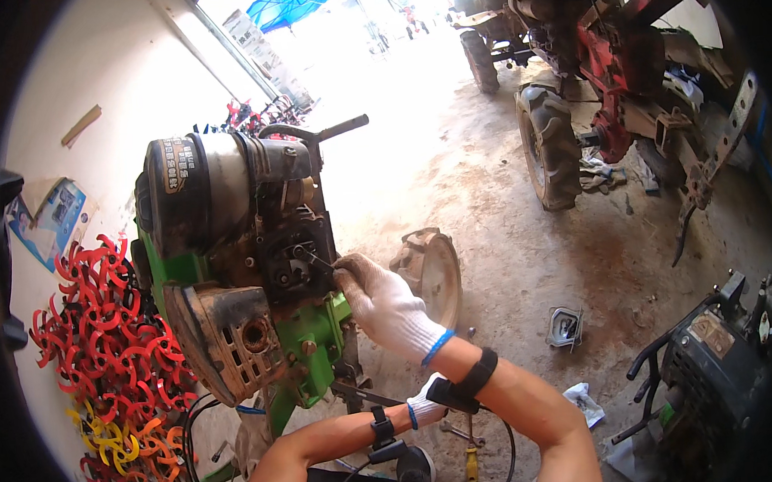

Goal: The person uses a wrench to tighten bolts on a small engine mounted on a green frame. They repeatedly adjust the wrench and reposition their hands to secure the fasteners on the engine block.

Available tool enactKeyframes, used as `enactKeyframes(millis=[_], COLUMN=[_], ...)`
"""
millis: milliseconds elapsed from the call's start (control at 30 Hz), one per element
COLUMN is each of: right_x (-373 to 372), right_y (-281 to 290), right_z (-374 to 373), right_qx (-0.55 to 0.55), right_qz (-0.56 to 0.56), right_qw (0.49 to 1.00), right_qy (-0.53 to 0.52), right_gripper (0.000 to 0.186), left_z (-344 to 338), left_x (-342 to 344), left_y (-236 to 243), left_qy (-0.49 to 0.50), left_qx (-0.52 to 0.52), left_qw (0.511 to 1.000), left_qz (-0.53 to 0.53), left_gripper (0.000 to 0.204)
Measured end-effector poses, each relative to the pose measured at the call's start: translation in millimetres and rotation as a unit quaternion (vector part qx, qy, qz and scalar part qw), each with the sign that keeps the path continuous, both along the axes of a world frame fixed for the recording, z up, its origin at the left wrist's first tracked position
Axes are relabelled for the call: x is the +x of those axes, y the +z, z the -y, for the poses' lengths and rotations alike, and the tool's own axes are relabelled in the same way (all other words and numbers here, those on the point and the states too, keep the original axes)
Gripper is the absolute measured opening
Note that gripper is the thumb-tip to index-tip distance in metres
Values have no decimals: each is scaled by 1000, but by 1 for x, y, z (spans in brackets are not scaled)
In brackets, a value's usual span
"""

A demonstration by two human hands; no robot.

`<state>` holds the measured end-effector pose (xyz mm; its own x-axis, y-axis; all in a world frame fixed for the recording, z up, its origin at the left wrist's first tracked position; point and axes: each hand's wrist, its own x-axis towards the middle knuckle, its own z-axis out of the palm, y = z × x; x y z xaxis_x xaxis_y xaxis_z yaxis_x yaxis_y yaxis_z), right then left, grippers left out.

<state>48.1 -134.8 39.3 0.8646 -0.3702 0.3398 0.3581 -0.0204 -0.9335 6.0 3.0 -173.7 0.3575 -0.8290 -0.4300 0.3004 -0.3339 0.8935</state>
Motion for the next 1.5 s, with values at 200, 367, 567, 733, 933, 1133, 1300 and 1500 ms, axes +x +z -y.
enactKeyframes(millis=[200, 367, 567, 733, 933, 1133, 1300, 1500], right_x=[-23, -20, -9, -3, 6, 20, 21, 16], right_y=[30, 52, 68, 100, 127, 99, 78, 66], right_z=[31, 57, 78, 89, 103, 96, 94, 76], right_qx=[37, -80, -303, -409, -351, -304, -268, -189], right_qz=[101, -34, -28, -31, -137, -55, -44, -58], right_qw=[993, 996, 952, 912, 919, 945, 957, 978], right_qy=[-40, 6, -17, -16, 117, 103, 102, 65], right_gripper=[26, 25, 31, 35, 47, 44, 36, 23], left_z=[7, 8, 4, 4, 6, 9, 10, 9], left_x=[1, 2, 4, 8, 8, 9, 10, 10], left_y=[15, 21, 23, 27, 23, 15, 15, 15], left_qy=[88, 75, 87, 78, 89, 85, 83, 83], left_qx=[140, 148, 144, 152, 146, 149, 168, 167], left_qw=[984, 985, 984, 983, 984, 984, 981, 981], left_qz=[-73, -48, -63, -72, -54, -48, -51, -45], left_gripper=[27, 35, 33, 29, 36, 36, 33, 33])
